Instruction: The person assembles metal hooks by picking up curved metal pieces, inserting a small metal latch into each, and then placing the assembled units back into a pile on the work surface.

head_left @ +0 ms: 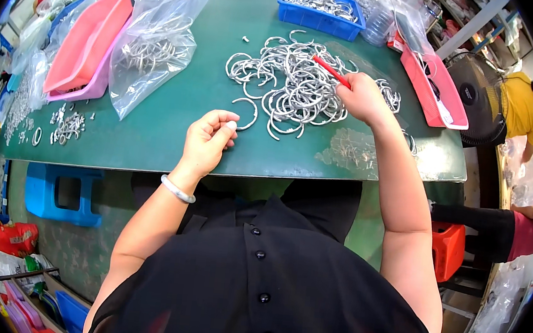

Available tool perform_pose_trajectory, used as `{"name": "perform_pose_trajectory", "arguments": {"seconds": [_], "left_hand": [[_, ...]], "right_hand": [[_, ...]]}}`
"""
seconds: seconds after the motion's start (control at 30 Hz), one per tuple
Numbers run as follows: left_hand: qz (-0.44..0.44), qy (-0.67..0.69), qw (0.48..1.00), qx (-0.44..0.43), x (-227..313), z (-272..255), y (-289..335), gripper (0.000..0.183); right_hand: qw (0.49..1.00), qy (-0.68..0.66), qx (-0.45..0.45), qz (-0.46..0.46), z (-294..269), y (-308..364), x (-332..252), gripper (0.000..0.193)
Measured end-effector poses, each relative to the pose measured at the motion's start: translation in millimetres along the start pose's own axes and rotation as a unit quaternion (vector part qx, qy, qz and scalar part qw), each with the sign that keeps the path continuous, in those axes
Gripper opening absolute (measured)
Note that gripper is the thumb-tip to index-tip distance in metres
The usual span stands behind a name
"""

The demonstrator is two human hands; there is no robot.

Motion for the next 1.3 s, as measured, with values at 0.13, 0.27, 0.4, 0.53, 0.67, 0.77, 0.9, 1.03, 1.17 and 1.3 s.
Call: {"name": "perform_pose_trajectory", "arguments": {"seconds": [0.13,0.27,0.4,0.53,0.67,0.77,0.9,1.03,1.17,1.3], "left_hand": [[0.001,-0.001,1.000,0.009,0,-3,2,0.013],[0.000,-0.003,1.000,0.001,0,1,0,0.013],[0.005,-0.010,1.000,0.002,2,1,1,0.013],[0.006,-0.016,1.000,0.005,0,0,0,0.013],[0.016,-0.016,1.000,-0.006,0,2,0,0.014],[0.026,-0.018,0.999,-0.011,1,2,-1,0.014],[0.023,-0.013,1.000,-0.015,-1,1,-1,0.014],[0.021,-0.004,1.000,-0.017,-2,1,-2,0.014],[0.022,-0.005,1.000,-0.018,-1,1,-1,0.014],[0.012,-0.002,1.000,-0.021,-2,1,-1,0.014]], "right_hand": [[0.999,-0.007,-0.046,-0.011,-4,-5,-5,0.026],[0.991,0.117,-0.059,0.025,-6,-21,1,0.027],[0.987,0.147,-0.027,-0.062,-17,-23,-19,0.022],[0.983,0.164,-0.048,-0.070,-14,-25,-28,0.020],[0.990,0.121,0.005,-0.075,-26,-24,-24,0.020],[0.978,0.194,-0.047,-0.059,-20,-26,-34,0.022],[0.963,0.255,-0.026,-0.089,-35,-26,-50,0.023],[0.938,0.306,-0.132,-0.093,-26,-31,-64,0.020],[0.940,0.302,-0.120,-0.102,-30,-34,-73,0.019],[0.953,0.269,-0.089,-0.107,-44,-33,-76,0.021]]}}
Point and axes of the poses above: each hand's wrist, its own y-axis away from the middle knuckle, its own z-axis out of the palm, x = y × z, the point moved 6 cm from there along -y, towards the middle knuckle, and after that the axes turned 14 degrees about -x, right-handed, at the moved point
